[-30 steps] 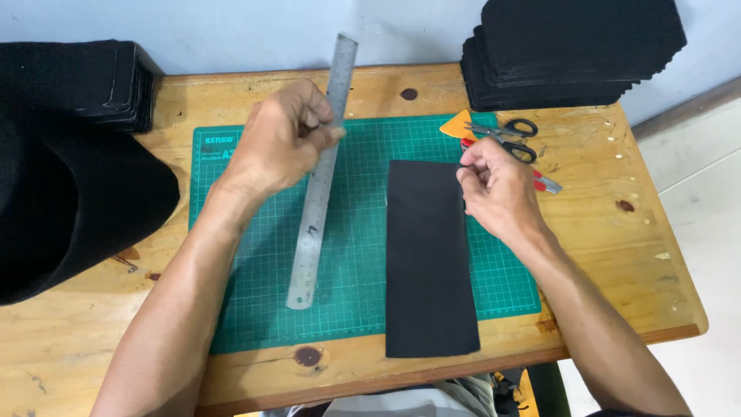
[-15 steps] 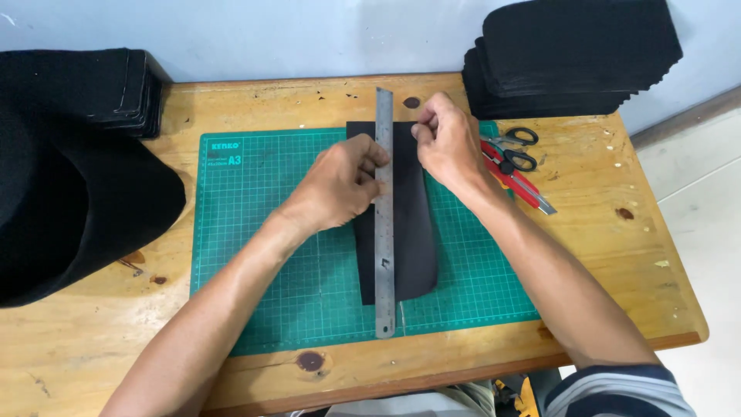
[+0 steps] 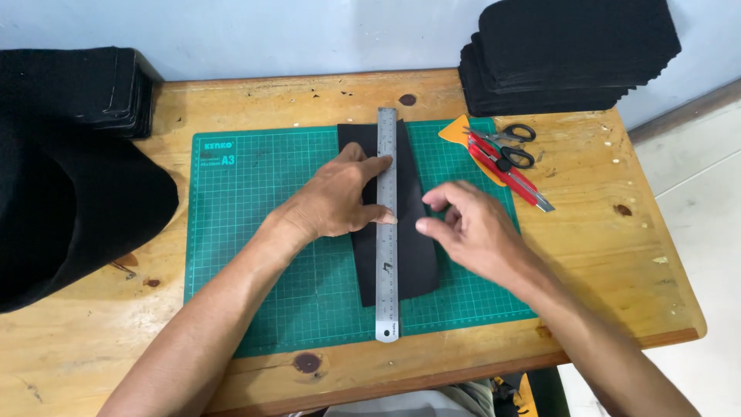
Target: The person measures and cuts a piece of black fabric using a metal ruler and a red utility knife on a green cutting mat. They trim the edges to create a straight rectangular shape and then use an orange plastic scraper to smooth the surface of the fabric.
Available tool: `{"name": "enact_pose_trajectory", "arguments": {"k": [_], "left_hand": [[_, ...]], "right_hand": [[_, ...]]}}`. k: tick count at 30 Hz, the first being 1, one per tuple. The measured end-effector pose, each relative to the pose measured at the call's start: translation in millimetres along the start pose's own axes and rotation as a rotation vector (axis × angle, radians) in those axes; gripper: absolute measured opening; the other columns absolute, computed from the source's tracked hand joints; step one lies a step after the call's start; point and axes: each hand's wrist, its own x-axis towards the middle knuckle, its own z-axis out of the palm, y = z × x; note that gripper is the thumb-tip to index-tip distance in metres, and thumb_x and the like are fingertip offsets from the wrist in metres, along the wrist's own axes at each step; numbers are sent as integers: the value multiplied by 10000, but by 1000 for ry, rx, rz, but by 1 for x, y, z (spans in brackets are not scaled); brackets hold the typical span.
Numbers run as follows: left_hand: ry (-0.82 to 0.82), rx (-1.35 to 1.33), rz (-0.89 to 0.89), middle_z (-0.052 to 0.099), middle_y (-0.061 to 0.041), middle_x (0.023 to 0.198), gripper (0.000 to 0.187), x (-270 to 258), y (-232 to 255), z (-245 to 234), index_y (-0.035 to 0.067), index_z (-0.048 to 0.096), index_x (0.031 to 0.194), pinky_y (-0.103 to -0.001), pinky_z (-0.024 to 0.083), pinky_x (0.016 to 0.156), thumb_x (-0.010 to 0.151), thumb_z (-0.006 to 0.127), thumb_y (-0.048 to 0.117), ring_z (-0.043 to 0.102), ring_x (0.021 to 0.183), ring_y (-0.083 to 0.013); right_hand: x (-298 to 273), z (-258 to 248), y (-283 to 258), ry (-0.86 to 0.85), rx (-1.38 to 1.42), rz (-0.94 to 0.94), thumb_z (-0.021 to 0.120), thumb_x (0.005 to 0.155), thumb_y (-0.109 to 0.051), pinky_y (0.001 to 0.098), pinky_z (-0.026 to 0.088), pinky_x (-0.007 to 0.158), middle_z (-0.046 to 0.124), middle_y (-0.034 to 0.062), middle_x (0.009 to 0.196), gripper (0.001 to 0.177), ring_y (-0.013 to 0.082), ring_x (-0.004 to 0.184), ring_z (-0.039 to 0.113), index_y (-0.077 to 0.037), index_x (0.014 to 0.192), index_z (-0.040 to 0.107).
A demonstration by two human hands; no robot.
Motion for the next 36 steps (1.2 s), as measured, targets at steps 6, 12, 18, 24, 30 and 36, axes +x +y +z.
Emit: {"name": "enact_pose_trajectory", "arguments": {"k": [6, 12, 18, 24, 30, 36], "left_hand": [[25, 77, 84, 390, -230, 1491, 788, 0, 1, 6, 43, 532, 1482, -564, 557, 1026, 829, 864, 335, 612, 1220, -496], [53, 215, 137, 418, -163, 1564, 770, 4, -4, 26, 93, 480, 1526, -557, 550, 1021, 917, 751, 479, 614, 1243, -458], [-26, 404, 81, 363, -168, 1623, 1248, -4, 13, 20, 139, 414, 1578, -529, 579, 973, 623, 877, 796, 656, 1178, -429], [-238, 539, 5, -14, -145, 1735, 1394, 1, 21, 23, 148, 57, 1654, -522, 526, 942, 707, 771, 881, 494, 1261, -426], [-234, 629, 2, -20, -155, 1730, 1441, 1, 24, 29, 101, 41, 1654, -491, 560, 878, 711, 696, 971, 520, 1202, -405], [-170, 632, -10, -3, -125, 1729, 1472, 1, 23, 34, 103, 64, 1654, -505, 587, 799, 674, 696, 1003, 521, 1173, -407]], "right_hand": [[-38, 4, -1, 32, 45, 5, 826, 793, -79, 326, 623, 621, 693, 140, 954, 448, 249, 747, 707, -92, 1230, 730], [-47, 9, -6, 68, -23, -122, 766, 867, -95, 317, 603, 659, 735, 34, 930, 247, 212, 781, 733, -171, 1101, 798], [-53, 5, -2, 38, 14, -170, 738, 926, -99, 379, 578, 778, 728, 71, 1016, 162, 288, 926, 741, -128, 1073, 799], [-67, -12, -6, -117, -152, -319, 742, 911, -164, 339, 601, 842, 674, 93, 1235, 243, 225, 1101, 673, -69, 1134, 760], [-73, -14, -5, -79, -264, -546, 774, 932, -121, 386, 598, 793, 674, 152, 1248, 162, 305, 1022, 702, -55, 1075, 738], [-68, -5, -5, -60, -294, -597, 696, 923, 99, 385, 557, 745, 635, 169, 1122, 101, 303, 896, 639, 15, 975, 673]]}}
